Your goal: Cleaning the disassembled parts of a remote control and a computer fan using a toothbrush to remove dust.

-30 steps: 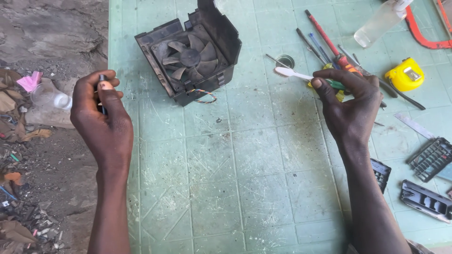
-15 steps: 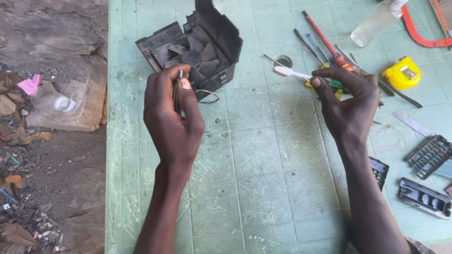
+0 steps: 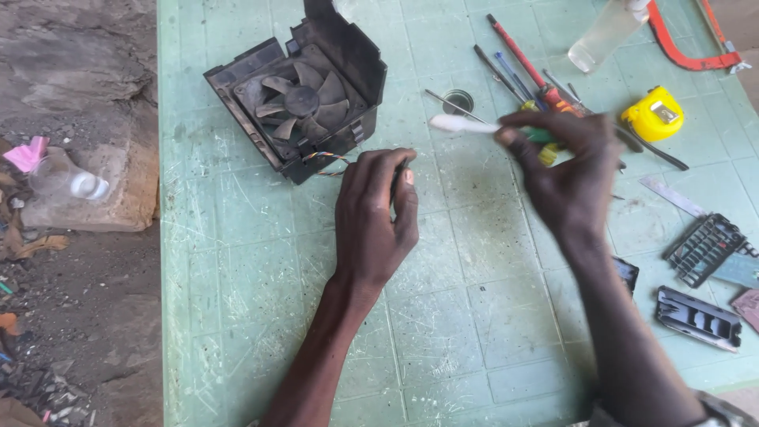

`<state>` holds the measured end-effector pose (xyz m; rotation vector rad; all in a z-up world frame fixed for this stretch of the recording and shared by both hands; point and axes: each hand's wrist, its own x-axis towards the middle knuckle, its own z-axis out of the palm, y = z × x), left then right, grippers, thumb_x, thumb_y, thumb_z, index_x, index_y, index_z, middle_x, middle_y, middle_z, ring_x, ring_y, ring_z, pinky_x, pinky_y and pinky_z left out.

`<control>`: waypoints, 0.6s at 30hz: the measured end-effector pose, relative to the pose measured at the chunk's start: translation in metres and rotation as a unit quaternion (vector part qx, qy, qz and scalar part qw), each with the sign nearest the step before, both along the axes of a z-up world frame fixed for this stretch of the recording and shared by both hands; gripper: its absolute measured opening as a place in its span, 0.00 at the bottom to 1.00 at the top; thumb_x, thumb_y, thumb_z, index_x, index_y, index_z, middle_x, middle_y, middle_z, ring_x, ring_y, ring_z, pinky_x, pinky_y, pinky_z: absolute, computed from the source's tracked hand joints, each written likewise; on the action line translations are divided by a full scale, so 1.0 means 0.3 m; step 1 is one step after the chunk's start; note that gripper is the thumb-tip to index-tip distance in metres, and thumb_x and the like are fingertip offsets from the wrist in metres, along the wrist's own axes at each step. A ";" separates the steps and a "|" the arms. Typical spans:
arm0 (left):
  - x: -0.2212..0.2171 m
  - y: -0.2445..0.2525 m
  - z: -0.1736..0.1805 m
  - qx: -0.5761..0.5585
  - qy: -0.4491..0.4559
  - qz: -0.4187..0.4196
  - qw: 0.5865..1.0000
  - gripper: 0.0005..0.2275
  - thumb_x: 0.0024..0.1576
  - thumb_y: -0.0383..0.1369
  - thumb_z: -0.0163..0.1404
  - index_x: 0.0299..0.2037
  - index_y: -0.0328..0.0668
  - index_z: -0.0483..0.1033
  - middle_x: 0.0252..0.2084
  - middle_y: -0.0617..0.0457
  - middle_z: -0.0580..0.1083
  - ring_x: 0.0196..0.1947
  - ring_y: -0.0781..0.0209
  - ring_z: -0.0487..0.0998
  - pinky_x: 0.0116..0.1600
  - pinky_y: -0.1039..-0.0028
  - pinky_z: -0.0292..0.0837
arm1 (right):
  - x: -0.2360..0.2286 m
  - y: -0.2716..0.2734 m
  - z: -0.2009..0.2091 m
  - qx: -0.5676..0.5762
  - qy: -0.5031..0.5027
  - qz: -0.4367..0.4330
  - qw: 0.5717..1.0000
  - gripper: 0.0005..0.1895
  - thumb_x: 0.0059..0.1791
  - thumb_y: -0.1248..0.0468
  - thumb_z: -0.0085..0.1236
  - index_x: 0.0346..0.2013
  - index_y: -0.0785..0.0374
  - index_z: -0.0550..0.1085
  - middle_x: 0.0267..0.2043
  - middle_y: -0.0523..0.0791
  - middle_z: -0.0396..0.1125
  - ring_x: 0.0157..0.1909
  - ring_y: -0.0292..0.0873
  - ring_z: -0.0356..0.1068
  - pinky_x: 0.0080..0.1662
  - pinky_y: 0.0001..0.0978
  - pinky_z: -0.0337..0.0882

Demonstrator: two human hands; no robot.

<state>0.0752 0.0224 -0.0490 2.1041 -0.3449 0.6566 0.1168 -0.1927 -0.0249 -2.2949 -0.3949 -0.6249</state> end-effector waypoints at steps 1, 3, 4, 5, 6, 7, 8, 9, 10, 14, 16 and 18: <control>0.002 0.001 -0.003 -0.002 0.000 -0.003 1.000 0.10 0.66 0.27 0.41 0.52 0.36 0.73 0.48 0.47 0.74 0.46 0.51 0.75 0.52 0.64 0.71 | 0.013 -0.043 0.020 -0.002 0.000 -0.003 1.000 0.07 0.56 0.60 0.70 0.45 0.59 0.82 0.41 0.41 0.77 0.38 0.36 0.71 0.61 0.40 0.54; 0.002 0.001 -0.008 -0.005 0.008 0.009 1.000 0.09 0.64 0.26 0.41 0.51 0.38 0.73 0.48 0.49 0.75 0.46 0.52 0.75 0.52 0.64 0.69 | 0.037 -0.131 0.061 0.009 0.025 -0.047 0.999 0.07 0.59 0.74 0.72 0.50 0.64 0.82 0.45 0.48 0.77 0.38 0.39 0.74 0.38 0.31 0.74; 0.001 0.001 -0.008 -0.006 0.009 0.009 1.000 0.09 0.64 0.26 0.41 0.51 0.38 0.73 0.48 0.49 0.75 0.46 0.52 0.75 0.52 0.64 0.69 | 0.058 -0.217 0.038 0.009 0.025 -0.047 0.999 0.07 0.59 0.74 0.72 0.50 0.64 0.82 0.45 0.48 0.77 0.38 0.39 0.74 0.38 0.31 0.74; -0.001 0.001 -0.007 -0.006 0.010 0.009 1.000 0.09 0.65 0.26 0.41 0.51 0.38 0.73 0.47 0.49 0.75 0.45 0.52 0.75 0.52 0.64 0.69 | 0.079 -0.303 0.016 -0.006 0.012 -0.085 0.996 0.07 0.62 0.71 0.70 0.54 0.59 0.83 0.48 0.44 0.77 0.44 0.38 0.72 0.42 0.33 0.69; 0.001 0.003 -0.004 -0.005 0.010 0.009 1.000 0.09 0.65 0.27 0.41 0.51 0.38 0.73 0.47 0.49 0.74 0.45 0.52 0.75 0.52 0.64 0.69 | 0.104 -0.387 -0.006 -0.019 -0.004 -0.123 0.992 0.07 0.64 0.67 0.68 0.57 0.53 0.84 0.51 0.39 0.77 0.50 0.38 0.70 0.47 0.35 0.63; 0.003 0.007 -0.003 -0.004 0.009 0.009 1.000 0.09 0.65 0.27 0.41 0.51 0.38 0.73 0.47 0.49 0.74 0.45 0.52 0.75 0.52 0.64 0.69 | 0.101 -0.418 -0.014 -0.019 -0.005 -0.123 0.992 0.07 0.64 0.67 0.68 0.57 0.53 0.84 0.51 0.39 0.77 0.50 0.38 0.70 0.47 0.35 0.63; 0.003 0.008 -0.003 -0.004 0.006 0.008 1.000 0.09 0.65 0.26 0.41 0.51 0.37 0.73 0.47 0.49 0.74 0.46 0.52 0.75 0.52 0.63 0.70 | 0.096 -0.452 -0.022 -0.030 -0.005 -0.133 0.991 0.05 0.67 0.68 0.64 0.58 0.59 0.81 0.54 0.46 0.74 0.53 0.44 0.68 0.49 0.41 0.63; 0.004 0.009 -0.004 -0.005 0.004 0.007 1.000 0.09 0.65 0.26 0.40 0.51 0.37 0.73 0.47 0.48 0.74 0.46 0.52 0.76 0.53 0.63 0.70 | 0.091 -0.485 -0.029 -0.040 -0.005 -0.142 0.989 0.03 0.69 0.69 0.60 0.58 0.65 0.78 0.58 0.52 0.71 0.55 0.51 0.67 0.51 0.47 0.62; 0.005 0.009 -0.003 -0.005 0.004 0.008 1.000 0.09 0.65 0.26 0.40 0.51 0.37 0.73 0.47 0.48 0.74 0.46 0.52 0.76 0.53 0.63 0.70 | 0.084 -0.493 -0.042 -0.040 -0.005 -0.142 0.989 0.03 0.69 0.69 0.60 0.58 0.65 0.78 0.58 0.52 0.71 0.55 0.51 0.67 0.51 0.47 0.62; 0.005 0.010 -0.007 -0.008 0.009 0.010 1.000 0.09 0.65 0.26 0.40 0.50 0.37 0.73 0.47 0.49 0.75 0.46 0.52 0.76 0.53 0.63 0.70 | 0.063 -0.506 -0.099 -0.001 0.006 -0.148 0.989 0.06 0.67 0.63 0.62 0.57 0.61 0.79 0.56 0.48 0.75 0.53 0.46 0.72 0.50 0.41 0.65; 0.008 0.007 -0.007 -0.009 0.008 0.011 1.000 0.09 0.65 0.26 0.40 0.50 0.37 0.73 0.46 0.49 0.74 0.46 0.52 0.75 0.52 0.63 0.69 | 0.043 -0.447 -0.082 0.019 0.011 -0.140 0.990 0.07 0.69 0.60 0.66 0.58 0.58 0.80 0.54 0.44 0.76 0.50 0.39 0.71 0.47 0.36 0.63; 0.010 0.001 -0.007 -0.021 0.014 0.006 1.000 0.09 0.65 0.27 0.40 0.50 0.37 0.73 0.46 0.49 0.75 0.46 0.53 0.76 0.52 0.64 0.71 | 0.007 -0.330 -0.023 0.053 0.026 -0.107 0.992 0.08 0.60 0.69 0.63 0.54 0.62 0.83 0.47 0.43 0.76 0.46 0.34 0.70 0.48 0.26 0.64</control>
